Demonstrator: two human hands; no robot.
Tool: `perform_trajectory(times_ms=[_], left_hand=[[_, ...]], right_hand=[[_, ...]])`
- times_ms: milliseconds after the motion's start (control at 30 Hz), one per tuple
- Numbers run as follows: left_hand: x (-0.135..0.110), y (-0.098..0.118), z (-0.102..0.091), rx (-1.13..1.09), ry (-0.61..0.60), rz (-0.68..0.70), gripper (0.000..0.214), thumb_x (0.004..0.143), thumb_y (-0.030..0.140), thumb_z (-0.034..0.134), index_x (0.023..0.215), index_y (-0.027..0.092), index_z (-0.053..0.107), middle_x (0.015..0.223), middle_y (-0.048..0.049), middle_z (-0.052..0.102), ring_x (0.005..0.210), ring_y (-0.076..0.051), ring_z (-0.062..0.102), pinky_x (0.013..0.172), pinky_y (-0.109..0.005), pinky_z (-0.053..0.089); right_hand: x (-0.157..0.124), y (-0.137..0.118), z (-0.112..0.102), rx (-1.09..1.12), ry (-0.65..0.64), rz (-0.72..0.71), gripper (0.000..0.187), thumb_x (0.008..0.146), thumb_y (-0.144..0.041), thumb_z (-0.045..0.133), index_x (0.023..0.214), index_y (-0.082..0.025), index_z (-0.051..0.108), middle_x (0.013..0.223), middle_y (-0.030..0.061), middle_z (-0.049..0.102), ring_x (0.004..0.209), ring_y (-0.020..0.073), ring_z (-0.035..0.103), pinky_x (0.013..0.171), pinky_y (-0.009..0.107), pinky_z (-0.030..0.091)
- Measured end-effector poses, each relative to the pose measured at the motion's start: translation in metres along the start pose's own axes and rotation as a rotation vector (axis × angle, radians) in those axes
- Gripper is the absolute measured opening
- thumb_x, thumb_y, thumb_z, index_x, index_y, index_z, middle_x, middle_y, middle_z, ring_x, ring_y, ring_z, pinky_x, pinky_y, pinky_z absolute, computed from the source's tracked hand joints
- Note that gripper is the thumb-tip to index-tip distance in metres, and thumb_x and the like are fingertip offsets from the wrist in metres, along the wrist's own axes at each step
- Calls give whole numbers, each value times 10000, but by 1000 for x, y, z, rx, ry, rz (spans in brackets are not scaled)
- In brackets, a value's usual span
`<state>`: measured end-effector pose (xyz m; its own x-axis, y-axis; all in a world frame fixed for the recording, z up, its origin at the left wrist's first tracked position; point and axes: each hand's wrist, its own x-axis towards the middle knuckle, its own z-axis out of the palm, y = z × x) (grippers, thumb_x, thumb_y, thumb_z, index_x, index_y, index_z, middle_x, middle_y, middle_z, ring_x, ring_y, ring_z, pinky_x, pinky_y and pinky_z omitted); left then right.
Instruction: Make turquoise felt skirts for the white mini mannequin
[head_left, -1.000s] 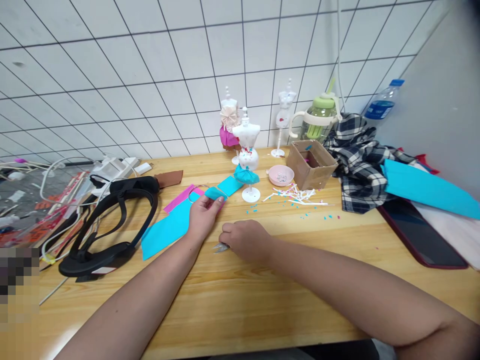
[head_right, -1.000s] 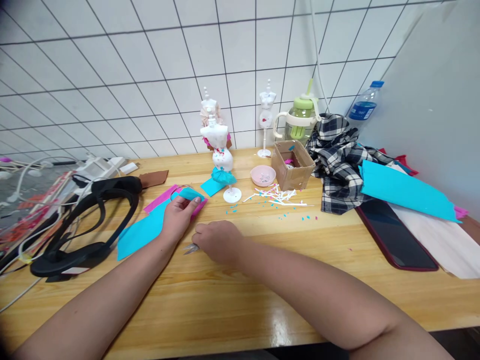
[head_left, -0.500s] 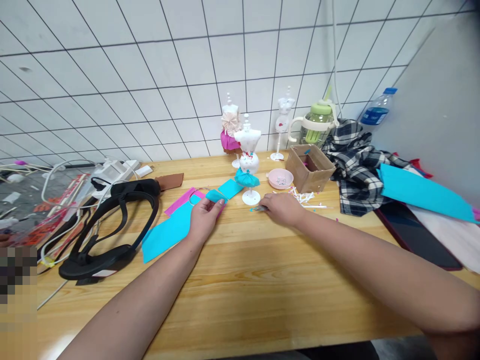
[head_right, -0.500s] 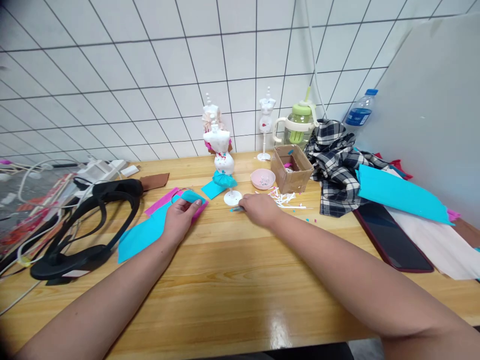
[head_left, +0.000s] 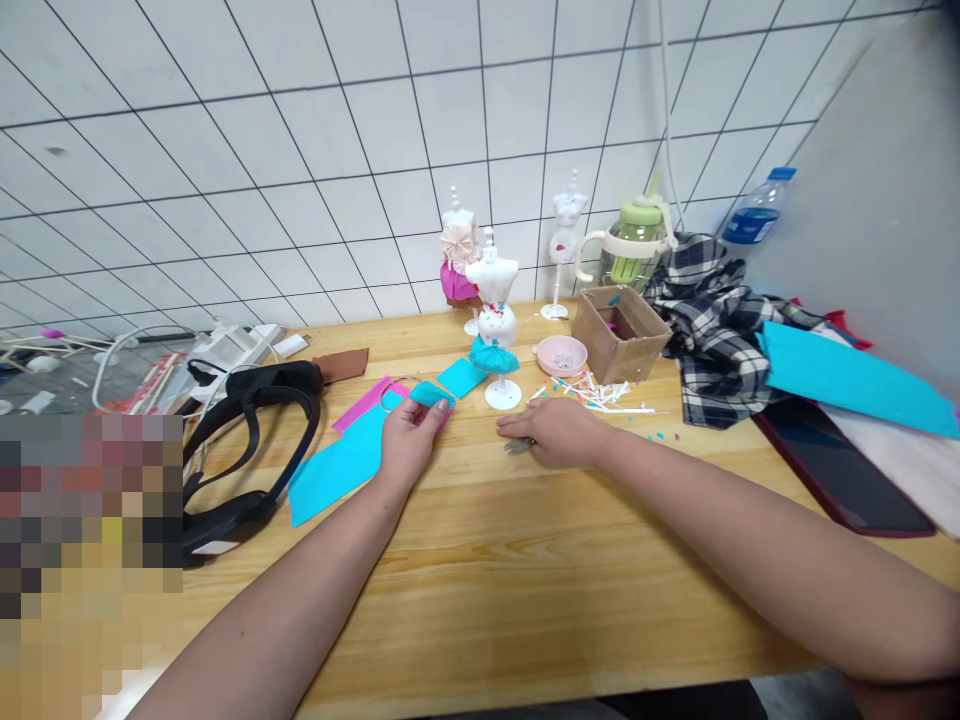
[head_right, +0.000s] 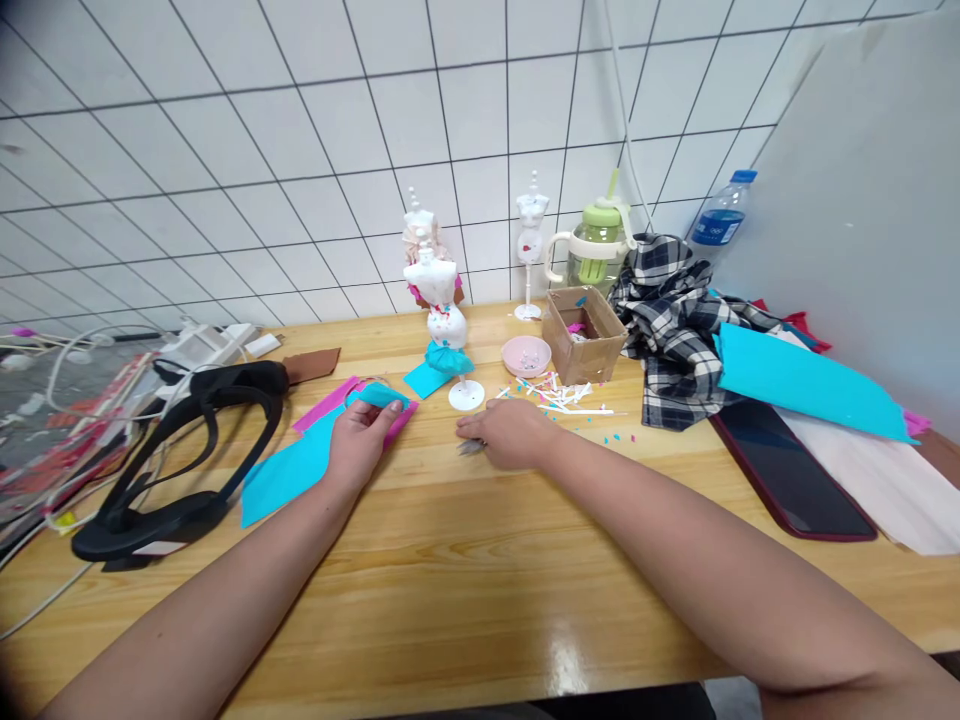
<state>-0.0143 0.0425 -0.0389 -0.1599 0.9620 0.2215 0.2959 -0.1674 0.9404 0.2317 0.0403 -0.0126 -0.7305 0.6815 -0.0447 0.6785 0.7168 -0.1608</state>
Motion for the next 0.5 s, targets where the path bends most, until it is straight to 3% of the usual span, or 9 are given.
perform_trajectory(times_ms=[133,267,367,433,500], left_hand=[[0,0,-1,-9,5,-9,283,737,434,695,863,181,694,851,-43,727,796,-194,645,752,-302,488],[-1,3,3,-12,0,-16,282,724,431,707,858,182,699,827,-40,728,778,-198,647,739,-311,496],[-2,6,5,-16,-2,-24,263,717,420,716,839,188,701,802,-35,725,778,-204,650,738,-316,498],[-2,5,6,-24,3,-26,255,720,413,716,843,190,702,815,-32,725,779,-198,648,743,-310,493],[-2,3,5,-23,11,-24,255,724,414,713,849,191,701,825,-27,724,760,-185,639,733,-299,486]], right_hand=[[-10,35,-14,-106,-2,269,353,810,-188,534,1117,-290,675,1087,46,715,1029,237,622,823,311,454],[-26,48,-22,-150,77,439,361,824,-204,496,1133,-265,671,1122,62,698,1021,251,625,774,319,466],[-33,21,-16,-61,157,249,401,818,-185,497,1180,-286,638,1231,19,641,1063,221,605,795,297,457],[-32,-1,-10,-5,118,50,406,786,-167,540,1161,-287,641,1200,11,644,1061,207,598,812,281,442],[-28,-18,-3,6,84,12,361,783,-194,573,1127,-277,648,1111,22,661,965,202,623,731,271,441]])
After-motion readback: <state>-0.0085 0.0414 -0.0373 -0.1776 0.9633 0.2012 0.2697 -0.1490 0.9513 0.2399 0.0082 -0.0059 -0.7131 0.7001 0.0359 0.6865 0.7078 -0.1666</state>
